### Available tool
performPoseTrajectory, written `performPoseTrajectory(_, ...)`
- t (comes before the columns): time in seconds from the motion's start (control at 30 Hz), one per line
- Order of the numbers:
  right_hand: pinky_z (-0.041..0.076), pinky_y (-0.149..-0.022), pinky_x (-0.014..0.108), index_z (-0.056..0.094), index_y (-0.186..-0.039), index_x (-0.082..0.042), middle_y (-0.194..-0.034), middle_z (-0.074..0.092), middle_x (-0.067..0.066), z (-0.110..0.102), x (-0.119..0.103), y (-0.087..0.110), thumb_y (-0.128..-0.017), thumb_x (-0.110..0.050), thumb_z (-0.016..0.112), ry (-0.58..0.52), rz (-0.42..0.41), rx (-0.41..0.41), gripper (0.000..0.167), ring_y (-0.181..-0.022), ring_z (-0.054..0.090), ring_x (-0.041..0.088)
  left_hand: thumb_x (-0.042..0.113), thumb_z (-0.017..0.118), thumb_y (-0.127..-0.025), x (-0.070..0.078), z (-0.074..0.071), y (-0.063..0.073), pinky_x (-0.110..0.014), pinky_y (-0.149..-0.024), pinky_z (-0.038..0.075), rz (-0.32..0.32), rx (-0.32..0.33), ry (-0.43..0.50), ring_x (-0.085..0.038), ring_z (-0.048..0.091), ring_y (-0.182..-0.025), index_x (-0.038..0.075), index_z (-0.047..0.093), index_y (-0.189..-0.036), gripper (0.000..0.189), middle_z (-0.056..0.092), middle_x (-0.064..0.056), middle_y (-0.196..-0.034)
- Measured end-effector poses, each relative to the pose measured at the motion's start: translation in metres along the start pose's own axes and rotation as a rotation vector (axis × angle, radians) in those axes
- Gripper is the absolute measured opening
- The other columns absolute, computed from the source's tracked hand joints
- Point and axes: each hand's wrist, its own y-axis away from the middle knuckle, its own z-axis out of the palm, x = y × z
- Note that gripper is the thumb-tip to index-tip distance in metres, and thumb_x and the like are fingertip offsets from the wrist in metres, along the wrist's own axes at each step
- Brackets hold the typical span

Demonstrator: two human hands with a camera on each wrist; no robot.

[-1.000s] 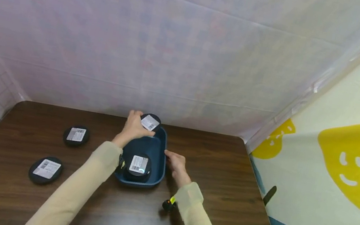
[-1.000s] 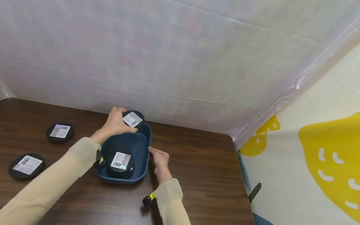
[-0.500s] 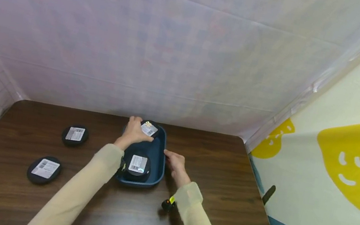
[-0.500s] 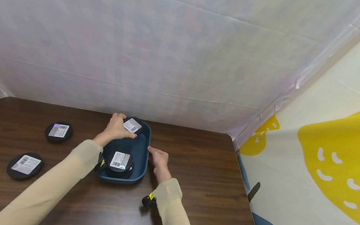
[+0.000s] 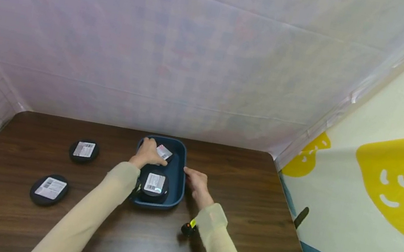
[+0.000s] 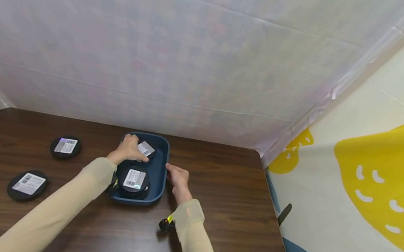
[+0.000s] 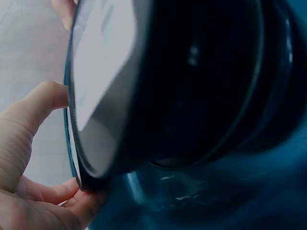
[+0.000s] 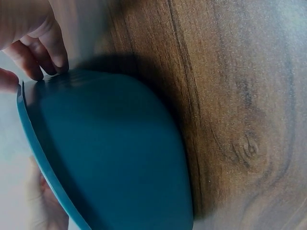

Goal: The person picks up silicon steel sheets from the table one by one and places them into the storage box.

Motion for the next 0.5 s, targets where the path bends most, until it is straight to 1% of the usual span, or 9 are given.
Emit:
performPoseTrajectory(0.2,0.055,-0.077,0.030,0.064,-0.106,0.013,-0.094,0.070,0.017,-0.0004,0.0009,0.0000,-0.081,-0.010,0.070,-0.013,-0.006,0.002,0.034,-0.078,0.065,0.016,0.026,0.085,-0.064,-0.0030,0.0019,0.0022,-0.049,-0.087,0.047,0.005,0.005,-0.025,-0.041,0.054,-0.094,-0.018,0.044,-0.117,0.080,0.042,-0.035,-0.117)
performPoseTrajectory(0.37,0.055,-0.076,0.030,0.064,-0.105,0.013,-0.092,0.070,0.016,0.0007,0.0002,0.0003,-0.082,-0.008,0.069,-0.024,-0.010,0.005,0.031,-0.077,0.065,0.016,0.026,0.085,-0.064,-0.0067,0.0037,0.0009,-0.050,-0.087,0.047,0.008,-0.001,-0.026,-0.041,0.053,-0.093,-0.018,0.043,-0.118,0.081,0.042,-0.034,-0.115)
performPoseTrajectory(0.5,0.055,-0.077,0.030,0.064,-0.105,0.013,-0.094,0.070,0.017,0.0006,-0.0001,0.0002,-0.082,-0.008,0.069,-0.025,-0.005,-0.002,0.032,-0.078,0.066,0.016,0.025,0.085,-0.063,-0.0086,0.0052,-0.0004,-0.050,-0.086,0.047,0.007,-0.001,-0.016,-0.040,0.054,-0.092,-0.018,0.042,-0.119,0.082,0.042,-0.033,-0.114)
